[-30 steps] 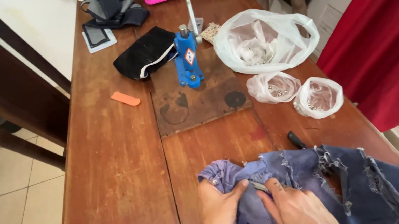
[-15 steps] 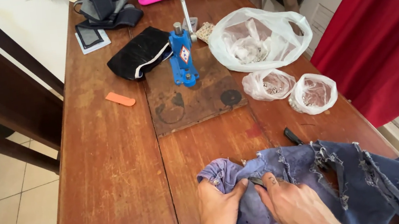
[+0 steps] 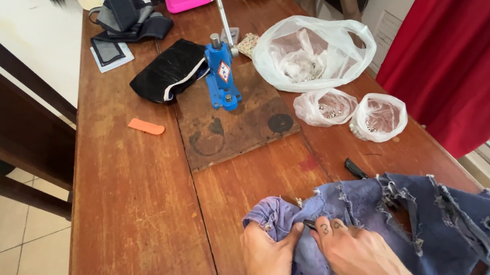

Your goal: Attaching metal studs to denim jeans using a manual press machine and marking positions with a pen.

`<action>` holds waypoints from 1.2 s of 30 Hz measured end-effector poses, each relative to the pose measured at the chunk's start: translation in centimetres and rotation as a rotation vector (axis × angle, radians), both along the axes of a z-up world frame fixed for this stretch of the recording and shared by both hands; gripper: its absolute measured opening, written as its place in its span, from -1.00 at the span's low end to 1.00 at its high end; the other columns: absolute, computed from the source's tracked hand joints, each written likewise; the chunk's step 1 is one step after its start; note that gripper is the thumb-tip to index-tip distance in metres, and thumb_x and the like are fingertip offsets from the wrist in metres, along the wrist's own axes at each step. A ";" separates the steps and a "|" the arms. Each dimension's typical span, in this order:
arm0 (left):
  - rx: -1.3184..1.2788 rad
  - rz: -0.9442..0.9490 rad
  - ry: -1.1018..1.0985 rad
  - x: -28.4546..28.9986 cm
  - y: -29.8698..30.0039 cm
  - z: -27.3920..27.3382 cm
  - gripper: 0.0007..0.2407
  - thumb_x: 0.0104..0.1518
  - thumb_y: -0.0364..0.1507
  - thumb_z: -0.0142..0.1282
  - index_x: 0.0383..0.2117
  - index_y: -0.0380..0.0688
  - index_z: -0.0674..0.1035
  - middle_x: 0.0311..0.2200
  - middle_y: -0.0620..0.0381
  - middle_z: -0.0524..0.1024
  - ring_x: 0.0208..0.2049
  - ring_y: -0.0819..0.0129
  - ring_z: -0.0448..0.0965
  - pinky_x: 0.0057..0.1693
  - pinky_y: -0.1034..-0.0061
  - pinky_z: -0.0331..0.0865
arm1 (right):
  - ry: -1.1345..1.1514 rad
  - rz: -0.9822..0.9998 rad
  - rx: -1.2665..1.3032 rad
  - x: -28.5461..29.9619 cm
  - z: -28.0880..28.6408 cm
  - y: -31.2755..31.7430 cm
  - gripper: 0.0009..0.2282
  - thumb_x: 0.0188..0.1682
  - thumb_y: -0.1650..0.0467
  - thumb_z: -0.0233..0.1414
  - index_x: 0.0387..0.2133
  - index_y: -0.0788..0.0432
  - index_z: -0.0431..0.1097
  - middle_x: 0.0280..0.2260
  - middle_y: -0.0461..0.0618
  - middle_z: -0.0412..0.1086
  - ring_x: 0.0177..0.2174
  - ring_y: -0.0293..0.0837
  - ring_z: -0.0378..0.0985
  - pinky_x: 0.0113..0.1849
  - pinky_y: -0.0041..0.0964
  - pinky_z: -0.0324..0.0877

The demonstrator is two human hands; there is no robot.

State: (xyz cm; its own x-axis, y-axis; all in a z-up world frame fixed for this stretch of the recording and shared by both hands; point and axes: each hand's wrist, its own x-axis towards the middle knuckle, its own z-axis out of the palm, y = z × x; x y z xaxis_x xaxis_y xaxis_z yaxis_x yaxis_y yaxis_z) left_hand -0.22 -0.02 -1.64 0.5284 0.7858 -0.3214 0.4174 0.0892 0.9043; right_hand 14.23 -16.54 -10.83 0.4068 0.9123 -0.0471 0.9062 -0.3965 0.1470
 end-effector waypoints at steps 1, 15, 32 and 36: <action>-0.001 -0.003 -0.001 0.0 0.0 -0.1 -0.77 0.06 -0.25 0.63 -0.16 0.15 0.93 -0.23 0.37 1.03 -0.11 0.50 1.05 0.11 0.52 0.79 | -0.001 -0.003 -0.001 0.0 -0.1 -0.1 -0.77 0.48 0.14 -0.09 0.02 -0.01 0.35 -0.47 -0.07 0.60 -0.60 0.26 0.79 -0.64 0.27 0.56; -0.017 0.047 -0.061 0.2 0.3 -0.4 -0.86 0.07 -0.35 0.66 -0.28 0.05 0.92 -0.26 0.34 1.00 -0.13 0.48 0.99 0.10 0.46 0.77 | -0.204 0.174 0.069 -0.4 -1.3 0.7 -0.92 0.23 0.46 0.06 -0.16 -0.01 0.32 -0.51 -0.16 0.49 -0.65 -0.09 0.70 -0.67 -0.04 0.54; -0.050 0.126 0.024 0.9 0.9 -3.5 -0.58 -0.06 -0.23 0.69 -0.01 0.07 0.88 -0.03 0.24 0.98 0.11 0.34 0.99 0.30 0.43 0.73 | 0.039 -0.018 0.139 0.1 1.1 0.2 -0.69 0.45 0.03 0.00 -0.14 -0.08 0.30 -0.57 -0.03 0.58 -0.60 0.31 0.75 -0.61 0.30 0.54; -0.116 0.132 0.000 0.7 0.8 -2.8 -0.64 -0.02 -0.28 0.67 -0.06 0.05 0.88 -0.07 0.24 0.99 0.04 0.37 0.99 0.26 0.44 0.73 | 0.142 -0.029 0.079 0.1 1.9 0.9 -0.68 0.47 0.02 -0.07 -0.10 -0.08 0.31 -0.46 -0.01 0.62 -0.51 0.41 0.77 -0.54 0.44 0.55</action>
State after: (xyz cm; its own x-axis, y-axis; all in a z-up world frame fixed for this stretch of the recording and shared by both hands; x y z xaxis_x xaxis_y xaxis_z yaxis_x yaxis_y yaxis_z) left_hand 0.49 0.78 -4.45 0.4231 0.8058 -0.4143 0.3950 0.2474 0.8847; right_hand 14.29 -15.64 -8.93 0.4276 0.9033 -0.0348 0.9035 -0.4283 -0.0142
